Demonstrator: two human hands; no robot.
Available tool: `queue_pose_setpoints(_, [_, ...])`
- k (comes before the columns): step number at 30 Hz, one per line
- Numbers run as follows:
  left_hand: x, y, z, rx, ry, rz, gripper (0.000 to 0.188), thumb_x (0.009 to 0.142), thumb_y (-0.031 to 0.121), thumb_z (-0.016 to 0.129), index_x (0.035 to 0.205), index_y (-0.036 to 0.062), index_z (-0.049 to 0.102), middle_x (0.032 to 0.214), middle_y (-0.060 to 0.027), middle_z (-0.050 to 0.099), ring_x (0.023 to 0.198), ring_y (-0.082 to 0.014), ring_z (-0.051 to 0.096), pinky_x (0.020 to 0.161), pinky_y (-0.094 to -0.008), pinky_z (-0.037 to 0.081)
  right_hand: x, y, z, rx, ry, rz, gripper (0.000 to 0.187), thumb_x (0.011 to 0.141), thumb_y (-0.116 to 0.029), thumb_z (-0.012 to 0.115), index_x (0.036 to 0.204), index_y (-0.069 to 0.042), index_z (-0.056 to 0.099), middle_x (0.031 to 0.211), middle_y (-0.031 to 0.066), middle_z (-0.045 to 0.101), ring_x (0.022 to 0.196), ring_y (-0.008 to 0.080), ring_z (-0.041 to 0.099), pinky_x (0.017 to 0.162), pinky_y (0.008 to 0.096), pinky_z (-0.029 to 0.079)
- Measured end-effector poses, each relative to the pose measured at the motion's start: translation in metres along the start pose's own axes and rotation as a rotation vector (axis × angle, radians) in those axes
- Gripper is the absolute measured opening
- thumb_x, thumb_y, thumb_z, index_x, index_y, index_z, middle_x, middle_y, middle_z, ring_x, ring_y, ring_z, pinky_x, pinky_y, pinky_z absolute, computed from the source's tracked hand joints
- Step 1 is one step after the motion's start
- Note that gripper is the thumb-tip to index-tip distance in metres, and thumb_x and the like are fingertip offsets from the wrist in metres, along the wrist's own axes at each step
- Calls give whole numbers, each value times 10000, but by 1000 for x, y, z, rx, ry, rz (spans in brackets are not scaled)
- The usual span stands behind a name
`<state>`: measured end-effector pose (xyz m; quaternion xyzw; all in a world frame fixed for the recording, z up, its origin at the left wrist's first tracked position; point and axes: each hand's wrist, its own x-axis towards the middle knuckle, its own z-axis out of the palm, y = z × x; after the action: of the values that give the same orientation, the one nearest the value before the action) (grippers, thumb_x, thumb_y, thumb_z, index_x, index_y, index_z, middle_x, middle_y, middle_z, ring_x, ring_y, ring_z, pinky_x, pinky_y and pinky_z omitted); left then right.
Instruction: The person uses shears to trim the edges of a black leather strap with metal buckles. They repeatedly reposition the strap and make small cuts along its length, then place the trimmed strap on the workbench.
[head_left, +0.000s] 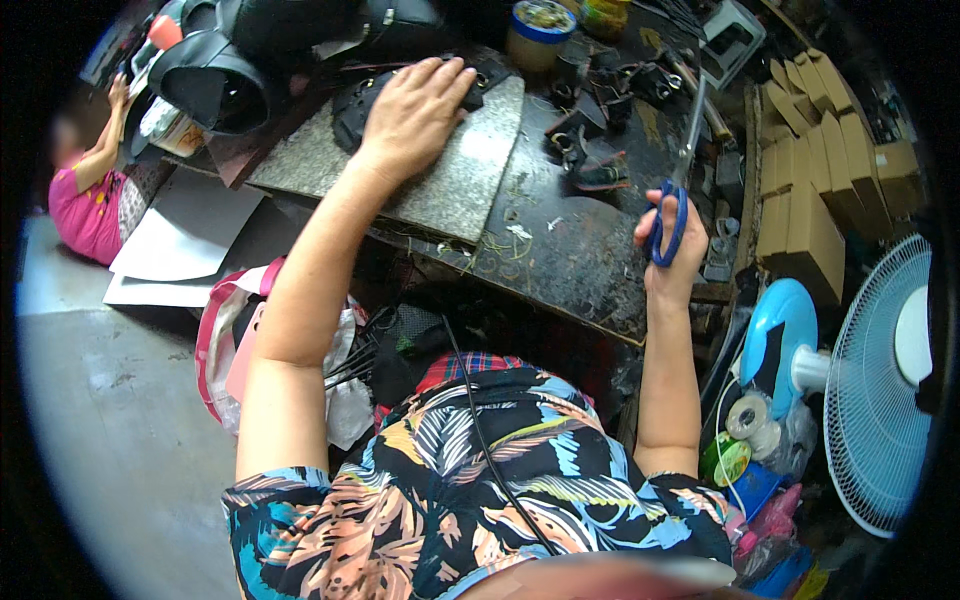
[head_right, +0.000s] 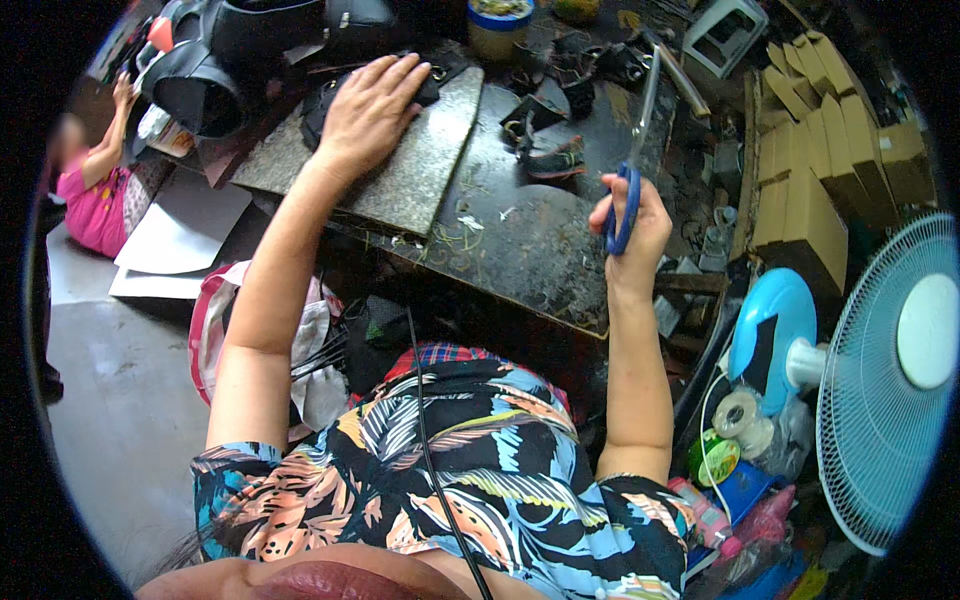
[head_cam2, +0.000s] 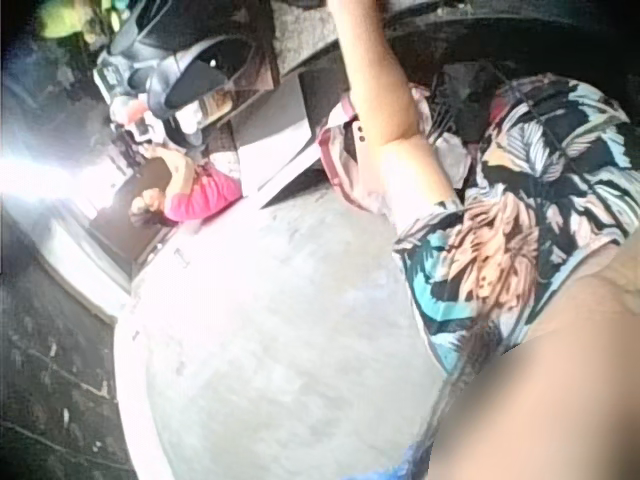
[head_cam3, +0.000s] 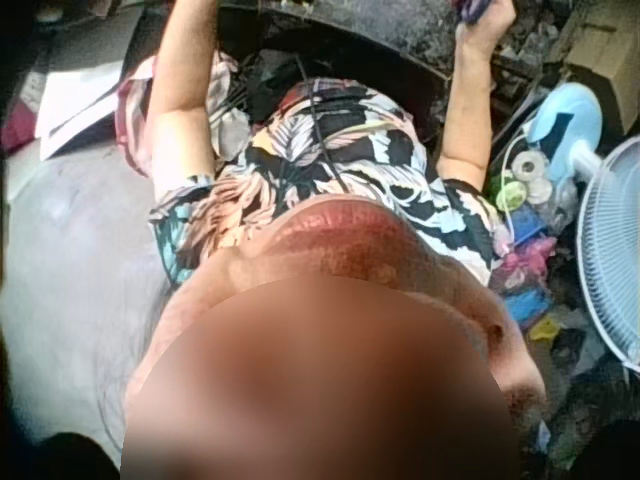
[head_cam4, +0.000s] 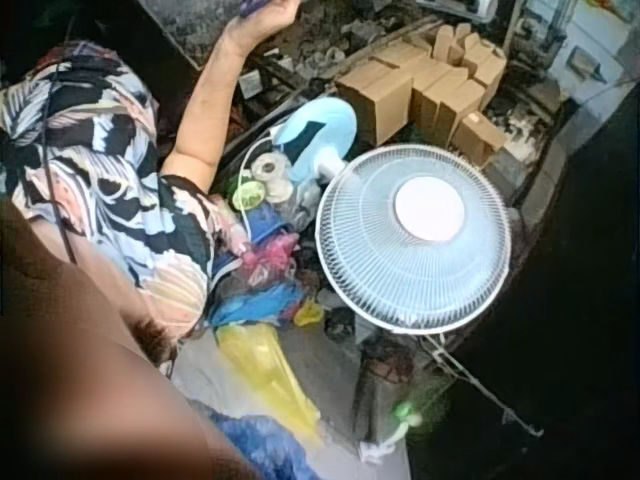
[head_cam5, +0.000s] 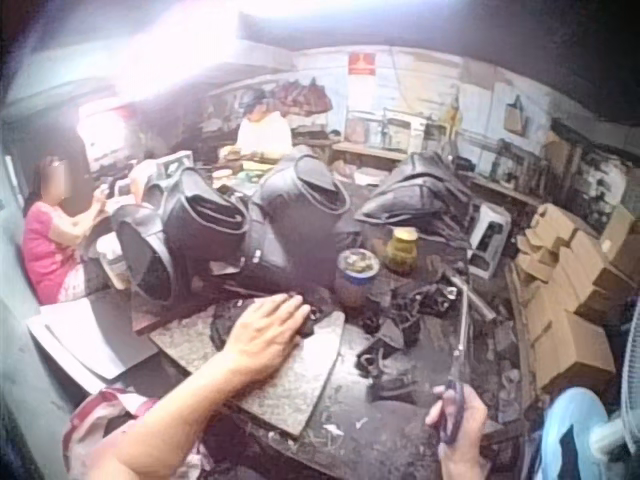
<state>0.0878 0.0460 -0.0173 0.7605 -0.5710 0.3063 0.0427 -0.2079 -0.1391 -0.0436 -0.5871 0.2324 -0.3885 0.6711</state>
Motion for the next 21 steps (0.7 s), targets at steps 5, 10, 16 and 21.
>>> queue_pose_setpoints(5, [15, 9, -11, 114, -45, -102, 504, 875, 346, 705, 1352, 220, 600, 1473, -60, 487, 1349, -290, 425, 1135, -517, 299, 3, 2, 5, -19, -41, 2, 192, 968, -219, 674, 981, -27, 671, 627, 28, 608, 546, 104, 574, 516, 234, 433])
queue_pose_setpoints(10, [29, 69, -27, -277, 148, 118, 687, 730, 207, 810, 1374, 246, 575, 1455, -60, 497, 1305, -272, 473, 1108, -484, 354, 4, 2, 7, -11, -60, 34, 199, 969, -226, 670, 970, -27, 657, 636, 22, 613, 550, 94, 566, 520, 223, 429])
queue_pose_setpoints(16, [26, 105, -24, -510, 70, 52, 300, 756, 71, 731, 1049, 109, 683, 1220, -115, 590, 1101, -309, 580, 914, -412, 503, -3, 2, 5, -62, -91, 22, 270, 989, -272, 656, 1011, -4, 668, 649, 18, 616, 561, 84, 565, 527, 223, 434])
queue_pose_setpoints(21, [-1, 92, -33, -569, 200, -116, 224, 821, 148, 755, 1027, 83, 697, 1050, -106, 671, 1009, -314, 612, 831, -394, 503, -6, 4, 4, -155, -113, 68, 137, 955, -102, 669, 1036, 8, 678, 788, 51, 711, 619, 52, 619, 561, 188, 488])
